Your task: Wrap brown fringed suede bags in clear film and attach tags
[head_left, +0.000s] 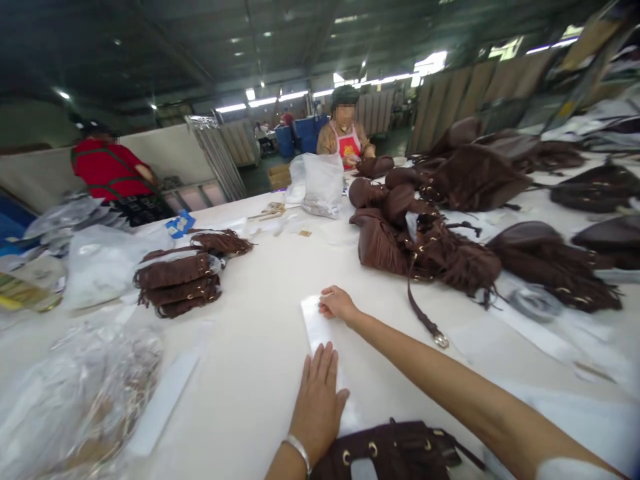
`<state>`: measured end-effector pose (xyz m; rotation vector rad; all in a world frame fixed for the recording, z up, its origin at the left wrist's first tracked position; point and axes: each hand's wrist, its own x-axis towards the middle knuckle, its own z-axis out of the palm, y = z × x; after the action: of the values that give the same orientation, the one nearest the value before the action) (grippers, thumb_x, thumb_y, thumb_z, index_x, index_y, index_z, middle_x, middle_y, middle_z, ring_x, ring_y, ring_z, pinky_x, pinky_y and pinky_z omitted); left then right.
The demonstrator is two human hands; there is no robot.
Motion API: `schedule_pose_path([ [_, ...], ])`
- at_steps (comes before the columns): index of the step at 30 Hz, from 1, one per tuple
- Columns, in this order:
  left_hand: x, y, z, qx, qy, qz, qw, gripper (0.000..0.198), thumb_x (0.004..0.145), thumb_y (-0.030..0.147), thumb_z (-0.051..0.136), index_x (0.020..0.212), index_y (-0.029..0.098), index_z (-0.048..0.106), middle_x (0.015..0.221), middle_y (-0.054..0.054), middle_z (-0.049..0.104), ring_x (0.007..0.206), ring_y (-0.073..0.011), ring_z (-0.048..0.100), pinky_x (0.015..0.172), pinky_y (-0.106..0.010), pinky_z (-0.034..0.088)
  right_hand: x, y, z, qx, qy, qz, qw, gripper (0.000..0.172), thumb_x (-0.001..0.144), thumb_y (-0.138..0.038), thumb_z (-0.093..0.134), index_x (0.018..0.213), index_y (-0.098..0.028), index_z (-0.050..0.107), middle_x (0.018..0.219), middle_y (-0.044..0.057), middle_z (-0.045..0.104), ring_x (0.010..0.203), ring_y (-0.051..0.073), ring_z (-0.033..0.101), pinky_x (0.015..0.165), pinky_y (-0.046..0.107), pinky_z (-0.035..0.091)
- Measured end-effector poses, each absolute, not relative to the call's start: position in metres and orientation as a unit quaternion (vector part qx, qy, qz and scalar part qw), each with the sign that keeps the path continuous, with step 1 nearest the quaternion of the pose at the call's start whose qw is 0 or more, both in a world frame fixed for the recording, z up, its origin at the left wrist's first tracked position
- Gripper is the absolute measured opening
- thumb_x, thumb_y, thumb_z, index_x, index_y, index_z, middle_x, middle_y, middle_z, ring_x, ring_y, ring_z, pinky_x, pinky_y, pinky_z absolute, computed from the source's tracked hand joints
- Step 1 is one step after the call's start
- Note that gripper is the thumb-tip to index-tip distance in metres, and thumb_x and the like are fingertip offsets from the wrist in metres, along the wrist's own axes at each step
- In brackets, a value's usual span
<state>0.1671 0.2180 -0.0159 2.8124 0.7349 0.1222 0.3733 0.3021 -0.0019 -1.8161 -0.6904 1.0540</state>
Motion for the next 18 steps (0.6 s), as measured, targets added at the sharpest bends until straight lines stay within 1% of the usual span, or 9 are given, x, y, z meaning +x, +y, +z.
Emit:
schedule_pose_path([
  [3,0.165,0.221,-0.029,0.963,0.242,0.066,0.096,0.064,0.092,0.026,0.046,0.15,0.013,0.025,0.16,-0.011,0.018,0.148,-0.0298,0.01,0.118,-0.056,0.027,0.386,0.276,-0.005,-0.761,-0.336,0.358,0.424,0.02,0.09,-0.015,0.052,0.109,-0.018,0.053,0.082,0.002,0.069,0.062,0.01,0.064,0.056,0.018,0.048],
  [5,0.162,0.223,-0.036,0.965,0.226,0.105,0.081,0.065,0.093,0.027,0.044,0.152,0.015,0.02,0.161,-0.01,0.018,0.148,-0.0294,0.011,0.116,-0.055,0.031,0.386,0.259,-0.005,-0.784,-0.365,0.316,0.39,0.022,0.087,-0.016,0.055,0.109,-0.017,0.055,0.081,0.003,0.069,0.069,0.013,0.065,0.062,0.022,0.048],
  [7,0.161,0.228,-0.046,0.963,0.209,0.158,0.063,0.068,0.093,0.028,0.045,0.153,0.017,0.013,0.161,-0.011,0.017,0.148,-0.03,0.013,0.113,-0.056,0.036,0.376,0.252,-0.006,-0.802,-0.389,0.281,0.356,0.029,0.082,-0.015,0.06,0.111,-0.014,0.056,0.086,0.006,0.07,0.079,0.017,0.066,0.071,0.026,0.049],
  [8,0.162,0.233,-0.053,0.962,0.197,0.183,0.054,0.071,0.093,0.029,0.046,0.154,0.017,0.011,0.161,-0.012,0.017,0.148,-0.0312,0.014,0.111,-0.056,0.039,0.37,0.254,-0.006,-0.806,-0.402,0.267,0.343,0.034,0.08,-0.014,0.062,0.113,-0.014,0.057,0.09,0.007,0.07,0.085,0.019,0.066,0.075,0.027,0.049],
  [10,0.165,0.245,-0.069,0.964,0.161,0.21,0.038,0.076,0.092,0.03,0.049,0.154,0.018,0.008,0.161,-0.012,0.014,0.147,-0.0327,0.017,0.108,-0.054,0.044,0.36,0.266,-0.009,-0.808,-0.431,0.246,0.319,0.039,0.078,-0.015,0.063,0.117,-0.013,0.057,0.095,0.008,0.07,0.089,0.02,0.066,0.077,0.028,0.049],
  [13,0.171,0.266,-0.097,0.964,0.119,0.239,0.002,0.08,0.09,0.03,0.053,0.154,0.017,0.008,0.161,-0.012,0.014,0.146,-0.0344,0.021,0.103,-0.051,0.048,0.352,0.285,-0.009,-0.788,-0.499,0.211,0.292,0.036,0.081,-0.016,0.06,0.118,-0.015,0.059,0.108,0.009,0.069,0.097,0.02,0.065,0.084,0.028,0.049],
  [15,0.172,0.276,-0.114,0.96,0.106,0.257,-0.023,0.081,0.088,0.032,0.055,0.154,0.017,0.009,0.16,-0.013,0.017,0.145,-0.0354,0.023,0.099,-0.051,0.052,0.354,0.286,-0.005,-0.771,-0.542,0.189,0.275,0.035,0.083,-0.02,0.06,0.118,-0.017,0.06,0.115,0.008,0.067,0.101,0.021,0.064,0.087,0.029,0.049],
  [18,0.171,0.284,-0.131,0.955,0.11,0.273,-0.044,0.081,0.088,0.035,0.055,0.154,0.018,0.012,0.156,-0.015,0.03,0.142,-0.0355,0.031,0.093,-0.05,0.055,0.371,0.26,0.009,-0.765,-0.572,0.151,0.255,0.038,0.087,-0.027,0.058,0.125,-0.021,0.057,0.117,0.007,0.065,0.101,0.021,0.063,0.087,0.031,0.049],
])
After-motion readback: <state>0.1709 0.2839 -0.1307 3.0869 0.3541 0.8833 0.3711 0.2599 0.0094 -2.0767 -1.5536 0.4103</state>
